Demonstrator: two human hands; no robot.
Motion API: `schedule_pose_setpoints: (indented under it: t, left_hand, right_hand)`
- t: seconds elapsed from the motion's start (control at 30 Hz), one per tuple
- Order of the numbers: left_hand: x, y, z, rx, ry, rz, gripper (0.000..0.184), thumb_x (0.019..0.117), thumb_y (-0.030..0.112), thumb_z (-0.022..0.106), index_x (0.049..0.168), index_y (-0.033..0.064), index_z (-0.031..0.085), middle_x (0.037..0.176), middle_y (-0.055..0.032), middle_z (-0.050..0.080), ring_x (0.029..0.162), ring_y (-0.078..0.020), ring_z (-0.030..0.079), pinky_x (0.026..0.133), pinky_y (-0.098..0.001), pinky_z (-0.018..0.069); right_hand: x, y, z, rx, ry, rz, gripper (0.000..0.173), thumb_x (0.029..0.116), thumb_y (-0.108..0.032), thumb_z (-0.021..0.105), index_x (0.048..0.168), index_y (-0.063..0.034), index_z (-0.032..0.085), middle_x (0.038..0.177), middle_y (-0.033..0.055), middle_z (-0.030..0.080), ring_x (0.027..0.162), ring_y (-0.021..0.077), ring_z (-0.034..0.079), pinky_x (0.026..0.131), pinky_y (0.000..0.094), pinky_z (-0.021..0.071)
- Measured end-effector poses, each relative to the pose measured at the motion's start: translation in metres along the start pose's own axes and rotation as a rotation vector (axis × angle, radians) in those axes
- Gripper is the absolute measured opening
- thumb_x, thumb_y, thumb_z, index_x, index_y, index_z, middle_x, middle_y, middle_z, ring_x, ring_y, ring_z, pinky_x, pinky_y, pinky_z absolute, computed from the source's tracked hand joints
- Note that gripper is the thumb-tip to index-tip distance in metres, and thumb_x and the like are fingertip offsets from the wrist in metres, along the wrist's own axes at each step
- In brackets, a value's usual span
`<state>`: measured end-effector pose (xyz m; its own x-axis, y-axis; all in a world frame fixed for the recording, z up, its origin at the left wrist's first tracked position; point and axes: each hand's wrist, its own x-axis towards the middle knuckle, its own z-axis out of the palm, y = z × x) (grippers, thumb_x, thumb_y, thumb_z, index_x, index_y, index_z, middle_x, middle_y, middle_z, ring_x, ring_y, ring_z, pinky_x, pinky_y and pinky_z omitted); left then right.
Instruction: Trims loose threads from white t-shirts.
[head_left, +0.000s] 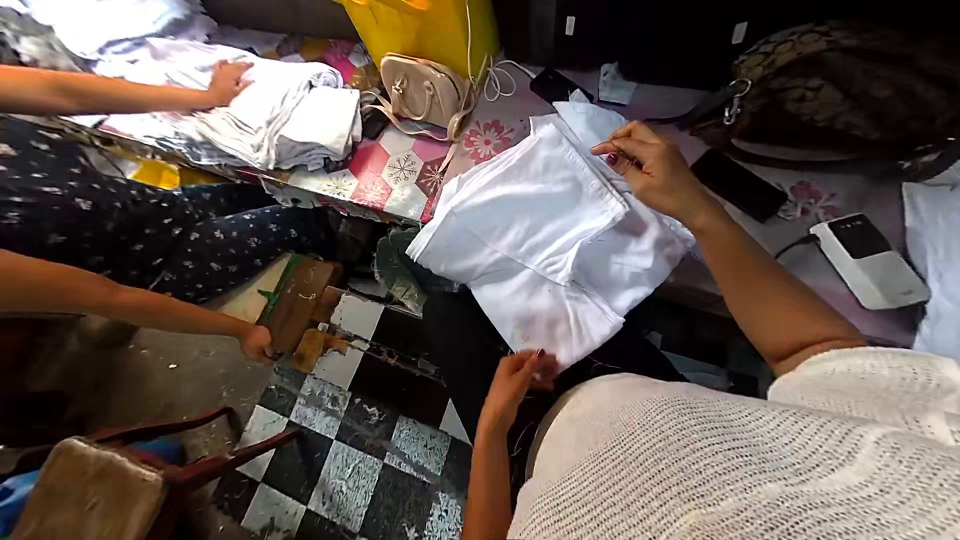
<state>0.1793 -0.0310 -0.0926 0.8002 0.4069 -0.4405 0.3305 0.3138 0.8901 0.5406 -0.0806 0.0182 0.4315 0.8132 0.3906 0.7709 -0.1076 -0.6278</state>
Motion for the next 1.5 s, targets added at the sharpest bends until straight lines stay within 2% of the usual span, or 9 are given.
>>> schedule_pose_setpoints:
  t: [0.07,0.13,0.2,0.27,0.4,0.53,0.77,1.07,1.5]
  left_hand:
    - [-0.020,-0.022,-0.007,-0.064,0.039,-0.283,0.042,0.1112,0.020,0.037,0.112,-0.0097,0.066,0.096,-0.0134,0.075,0.084,-0.0197,0.074,0.078,-0.0377,0.0622]
    - [-0.023,-0.028,0.005,-0.182,0.115,-0.389,0.044,0.1122,0.024,0.036,0.118,-0.0084,0.065,0.101,-0.0135,0.075,0.088,-0.0187,0.074,0.081,-0.0359,0.0607]
    - [-0.015,-0.028,0.019,-0.506,0.165,-0.440,0.046,0.1127,0.030,0.035,0.126,-0.0075,0.059,0.111,-0.0152,0.072,0.097,-0.0216,0.072,0.089,-0.0375,0.0594]
    - [-0.006,-0.030,0.026,-0.845,0.228,-0.489,0.046,0.1118,0.036,0.035,0.118,-0.0027,0.060,0.103,-0.0135,0.073,0.090,-0.0223,0.073,0.085,-0.0366,0.0609]
    - [-0.003,-0.039,0.027,-1.045,0.249,-0.477,0.056,0.1081,0.048,0.039,0.113,-0.0019,0.063,0.098,-0.0154,0.073,0.086,-0.0253,0.073,0.081,-0.0382,0.0614]
    - [-0.004,-0.037,0.031,-1.130,0.279,-0.490,0.062,0.1062,0.051,0.044,0.138,-0.0017,0.050,0.122,-0.0188,0.067,0.102,-0.0263,0.070,0.090,-0.0377,0.0580]
    - [0.016,-0.062,0.031,-1.226,0.268,-0.428,0.046,0.1030,0.051,0.051,0.119,0.0082,0.059,0.098,-0.0102,0.069,0.075,-0.0161,0.068,0.065,-0.0270,0.0569]
    - [0.019,-0.063,0.027,-1.137,0.224,-0.374,0.039,0.1058,0.045,0.047,0.117,0.0107,0.061,0.097,-0.0106,0.071,0.073,-0.0161,0.069,0.063,-0.0259,0.0567]
    - [0.025,-0.069,0.025,-1.128,0.224,-0.392,0.041,0.1050,0.046,0.049,0.120,0.0097,0.060,0.098,-0.0121,0.070,0.075,-0.0176,0.069,0.064,-0.0274,0.0574]
  right_hand:
    - [0.026,0.000,0.021,-0.002,-0.064,-0.090,0.028,0.1045,-0.012,0.053,0.123,-0.0036,0.072,0.125,0.0189,0.064,0.105,0.0303,0.067,0.091,0.0511,0.0544]
    - [0.060,-0.002,0.053,-0.028,-0.107,-0.187,0.027,0.1031,-0.011,0.055,0.124,-0.0077,0.072,0.128,0.0168,0.065,0.110,0.0321,0.067,0.092,0.0548,0.0548]
    - [0.091,0.001,0.093,-0.081,-0.143,-0.243,0.028,0.1034,-0.013,0.055,0.125,-0.0123,0.072,0.133,0.0139,0.065,0.119,0.0337,0.064,0.095,0.0573,0.0533]
    - [0.108,0.016,0.134,-0.176,-0.178,-0.218,0.029,0.1049,-0.017,0.052,0.126,-0.0133,0.071,0.133,0.0135,0.066,0.123,0.0365,0.062,0.095,0.0606,0.0520]
    - [0.110,0.055,0.196,-0.325,-0.148,-0.118,0.024,0.1017,-0.013,0.054,0.116,-0.0036,0.071,0.124,0.0198,0.068,0.113,0.0425,0.066,0.081,0.0652,0.0541]
    - [0.110,0.051,0.193,-0.324,-0.157,-0.031,0.026,0.1008,-0.011,0.055,0.120,-0.0010,0.069,0.130,0.0218,0.066,0.121,0.0440,0.062,0.087,0.0665,0.0520]
    - [0.112,0.054,0.193,-0.289,-0.173,0.011,0.026,0.1018,-0.016,0.057,0.117,0.0023,0.069,0.127,0.0256,0.065,0.119,0.0473,0.062,0.085,0.0684,0.0506]
    - [0.109,0.055,0.196,-0.271,-0.118,0.001,0.021,0.0976,-0.012,0.064,0.112,0.0012,0.071,0.121,0.0243,0.068,0.113,0.0467,0.064,0.081,0.0676,0.0513]
    - [0.110,0.056,0.195,-0.297,-0.111,-0.004,0.022,0.0999,-0.012,0.059,0.114,0.0000,0.071,0.122,0.0217,0.069,0.114,0.0434,0.065,0.081,0.0652,0.0523]
